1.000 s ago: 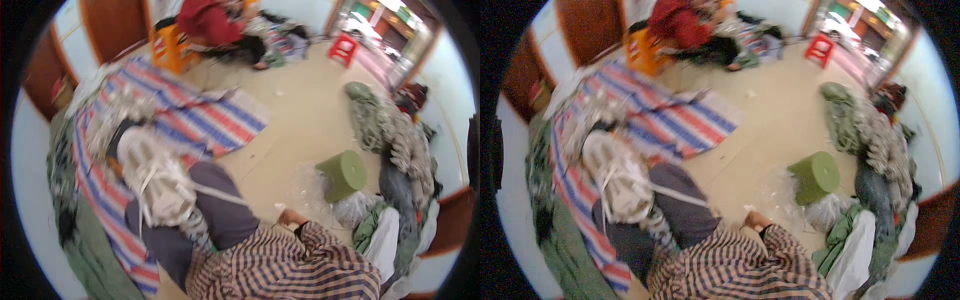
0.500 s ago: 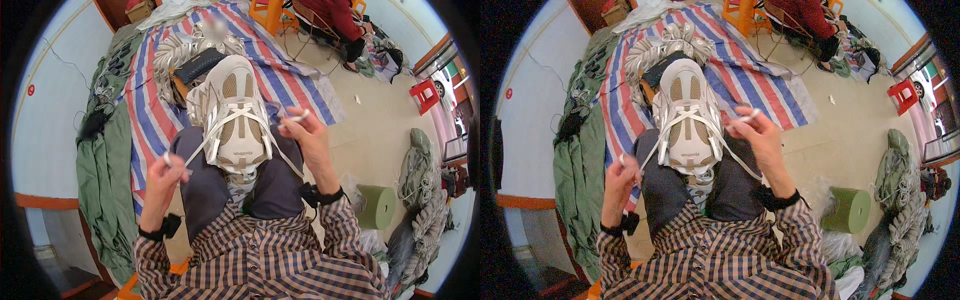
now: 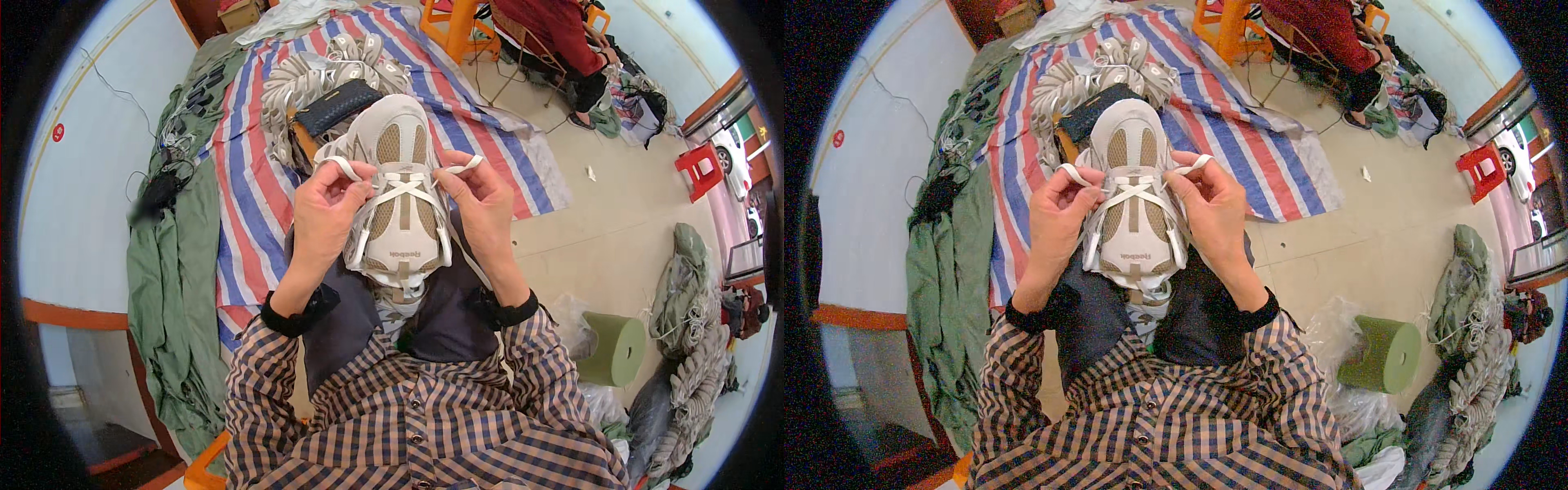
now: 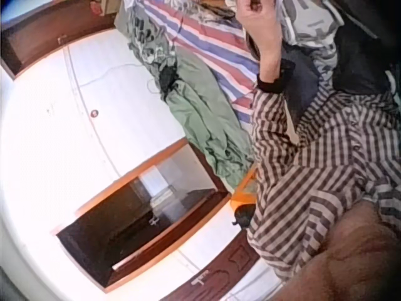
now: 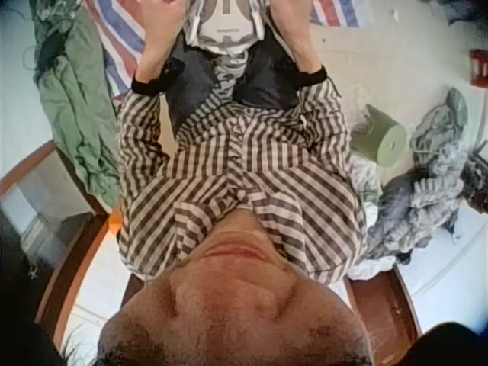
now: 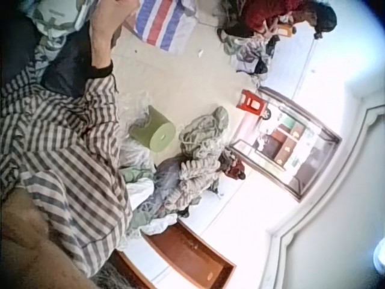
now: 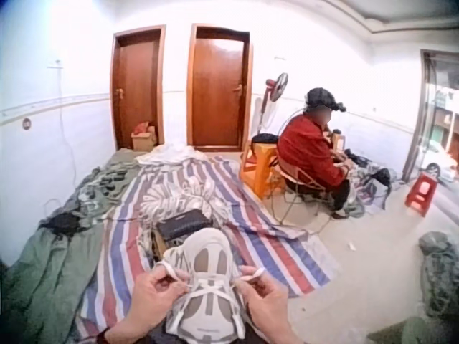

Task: Lacing a sneaker by hand while sitting on a stool.

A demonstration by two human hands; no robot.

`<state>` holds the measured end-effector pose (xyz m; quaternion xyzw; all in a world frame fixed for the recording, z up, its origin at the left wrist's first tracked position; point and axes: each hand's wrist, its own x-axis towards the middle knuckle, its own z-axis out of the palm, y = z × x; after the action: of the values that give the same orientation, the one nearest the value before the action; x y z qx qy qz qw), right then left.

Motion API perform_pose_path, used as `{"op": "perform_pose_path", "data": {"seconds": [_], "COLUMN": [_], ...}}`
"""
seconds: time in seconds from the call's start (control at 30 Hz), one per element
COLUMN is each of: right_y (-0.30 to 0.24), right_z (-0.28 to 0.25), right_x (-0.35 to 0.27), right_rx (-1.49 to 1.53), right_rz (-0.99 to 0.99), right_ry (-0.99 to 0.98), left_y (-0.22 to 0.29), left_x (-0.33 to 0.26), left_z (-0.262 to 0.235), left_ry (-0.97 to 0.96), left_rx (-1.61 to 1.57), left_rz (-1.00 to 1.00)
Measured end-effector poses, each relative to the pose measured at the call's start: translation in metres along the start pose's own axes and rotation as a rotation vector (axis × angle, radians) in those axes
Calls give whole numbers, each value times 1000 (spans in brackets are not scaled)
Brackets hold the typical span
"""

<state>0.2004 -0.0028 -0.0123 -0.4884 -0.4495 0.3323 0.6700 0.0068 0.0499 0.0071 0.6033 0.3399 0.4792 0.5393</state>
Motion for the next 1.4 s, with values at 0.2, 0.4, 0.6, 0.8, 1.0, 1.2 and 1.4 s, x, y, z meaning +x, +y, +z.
{"op": "perform_pose_path", "data": {"seconds": [0.2, 0.4, 0.6, 0.8, 1.0, 1.2, 1.4], "right_y": [-6, -13, -17, -23, -11, 11, 37], "right_z": [-2, -5, -8, -8, -3, -4, 5], "right_x": [-8, -3, -6, -4, -5, -3, -8], "right_rx": [-289, -465, -502, -551, -578, -220, 49], "right_rz": [-202, -237, -376, -307, -439, 51, 72], "right_ry": [40, -42, -16, -25, -47, -4, -2], "left_y": [8, 18, 5, -4, -5, -11, -11], "left_x": [-3, 6, 10, 7, -3, -13, -16], "left_z": [4, 7, 2, 1, 4, 16, 17], "left_ry": [47, -41, -21, 10, 84, 201, 205], "left_rx": [311, 620, 351, 281, 467, 546, 439], "left_rz": [99, 253, 11, 14, 115, 155, 104]}}
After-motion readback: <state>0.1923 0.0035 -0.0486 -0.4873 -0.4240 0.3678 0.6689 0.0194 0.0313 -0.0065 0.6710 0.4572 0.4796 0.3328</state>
